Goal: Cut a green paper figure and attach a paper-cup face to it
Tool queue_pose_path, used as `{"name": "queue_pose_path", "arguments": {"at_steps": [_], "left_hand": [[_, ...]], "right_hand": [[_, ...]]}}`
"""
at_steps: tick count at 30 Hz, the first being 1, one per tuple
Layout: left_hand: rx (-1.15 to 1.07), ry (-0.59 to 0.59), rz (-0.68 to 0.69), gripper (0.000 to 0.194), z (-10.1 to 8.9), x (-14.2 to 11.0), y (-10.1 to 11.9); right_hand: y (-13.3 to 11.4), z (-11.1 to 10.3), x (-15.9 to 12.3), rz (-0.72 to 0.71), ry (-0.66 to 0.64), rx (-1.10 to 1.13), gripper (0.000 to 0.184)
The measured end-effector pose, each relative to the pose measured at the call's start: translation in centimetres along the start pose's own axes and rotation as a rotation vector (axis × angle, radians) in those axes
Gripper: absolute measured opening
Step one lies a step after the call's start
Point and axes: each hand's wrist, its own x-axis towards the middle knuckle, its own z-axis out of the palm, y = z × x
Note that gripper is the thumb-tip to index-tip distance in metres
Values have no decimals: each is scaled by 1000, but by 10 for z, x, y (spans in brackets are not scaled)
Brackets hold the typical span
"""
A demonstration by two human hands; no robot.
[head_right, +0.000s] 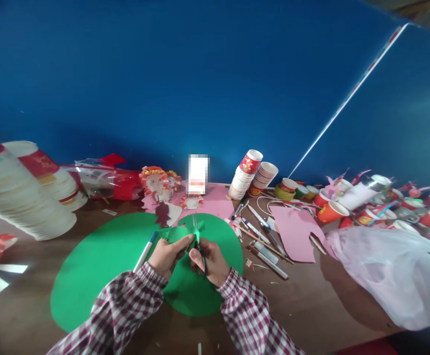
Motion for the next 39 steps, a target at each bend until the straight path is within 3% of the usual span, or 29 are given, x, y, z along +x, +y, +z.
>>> {"name": "queue_pose_path", "arguments": {"at_steps": [39], "left_hand": [[-31,52,-15,41,3,-2,-1]], "right_hand": [[1,7,0,-39,77,6,34]]}}
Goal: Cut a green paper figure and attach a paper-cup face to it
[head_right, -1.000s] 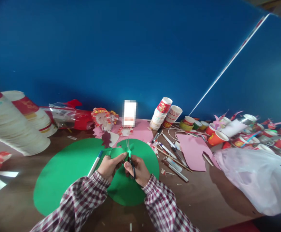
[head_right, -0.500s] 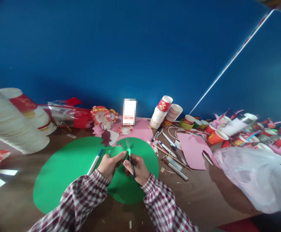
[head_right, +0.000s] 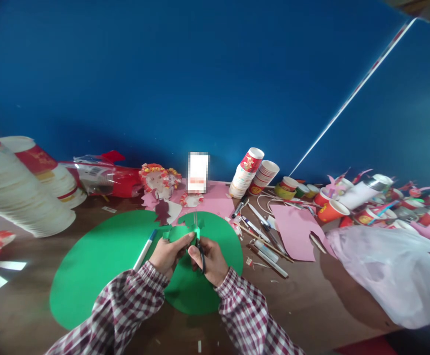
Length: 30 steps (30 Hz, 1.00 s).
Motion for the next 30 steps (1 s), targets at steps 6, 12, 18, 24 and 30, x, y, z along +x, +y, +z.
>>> {"name": "queue_pose_path", "arguments": {"at_steps": [6,12,18,24,30], "left_hand": [[-6,-3,-2,44,0,-1,0],[0,-4,-13,45,-1,-1,0],[-11,-7,-9,45,-1,1,-3],[-17,-13,-19,46,-1,1,-3],[-20,-13,-28,47,0,0,0]], "right_hand": [[0,1,0,-17,14,-16,34],[-1,2,1,-6,26,-13,36],[-1,3,0,-8,37,-25,38],[-1,3,0,-12,49,-33,38],[-4,4,0,4,59,-52,40]]}}
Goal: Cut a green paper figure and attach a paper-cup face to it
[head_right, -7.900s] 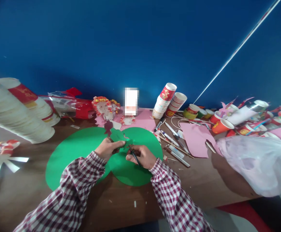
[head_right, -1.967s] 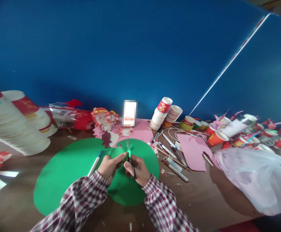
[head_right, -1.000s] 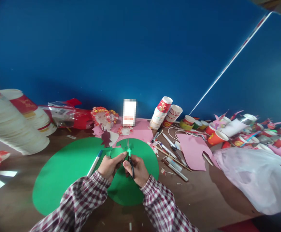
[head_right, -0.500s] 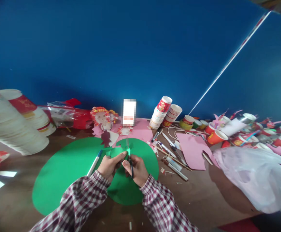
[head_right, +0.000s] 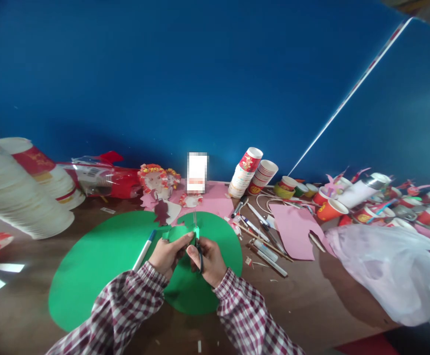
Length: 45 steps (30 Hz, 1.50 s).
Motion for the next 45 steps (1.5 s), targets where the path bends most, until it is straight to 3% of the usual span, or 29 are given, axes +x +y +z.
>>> {"name": "queue_pose_path", "arguments": {"at_steps": [27,33,38,42,45], "left_hand": [[-44,10,-12,44,2,-2,3],[-50,45,-32,41,-2,4,-3],[-95,47,-30,30,-6,11,-1],[-154,19,0,28,-9,13,4],[-174,-12,19,32,-12,16,6]], "right_hand": [[-1,1,-1,56,36,6,41],[2,0,2,84,107,-23,39],[5,-9,9,69,247,26,34],[5,-22,12,8,358,-150,34],[1,-32,11,-39,426,-482,35]]}}
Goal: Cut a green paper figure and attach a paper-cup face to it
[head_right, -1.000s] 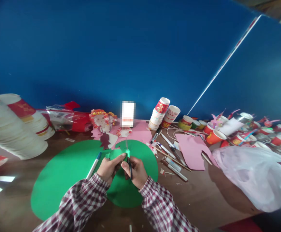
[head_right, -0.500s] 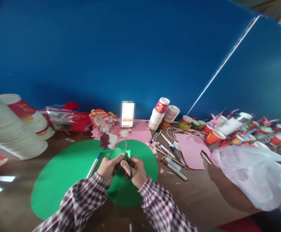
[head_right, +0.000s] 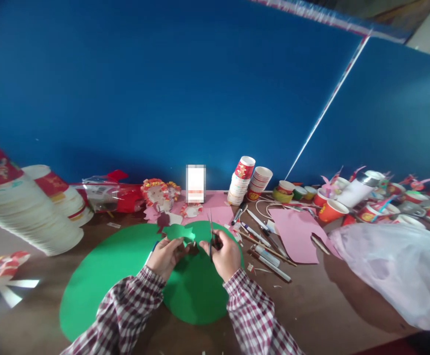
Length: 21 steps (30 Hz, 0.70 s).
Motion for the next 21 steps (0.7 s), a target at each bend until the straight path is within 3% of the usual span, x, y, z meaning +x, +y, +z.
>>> {"name": "queue_pose_path", "arguments": {"at_steps": [4,11,16,19,21], "left_hand": [[26,-58,35,31,-3,5,0],[52,-115,150,34,-6,11,2],[83,-97,150,15,-8,12,2],[91,-83,154,16,-8,10,2],[87,-78,154,26,-7,8,1]], "right_hand": [[1,-12,3,-44,-3,-325,44],[18,-17,8,-106,-107,-542,68],[23,-18,10,-171,-137,-610,82],[17,-21,8,-126,-112,-605,76],[12,-23,7,-47,-31,-635,56]]}}
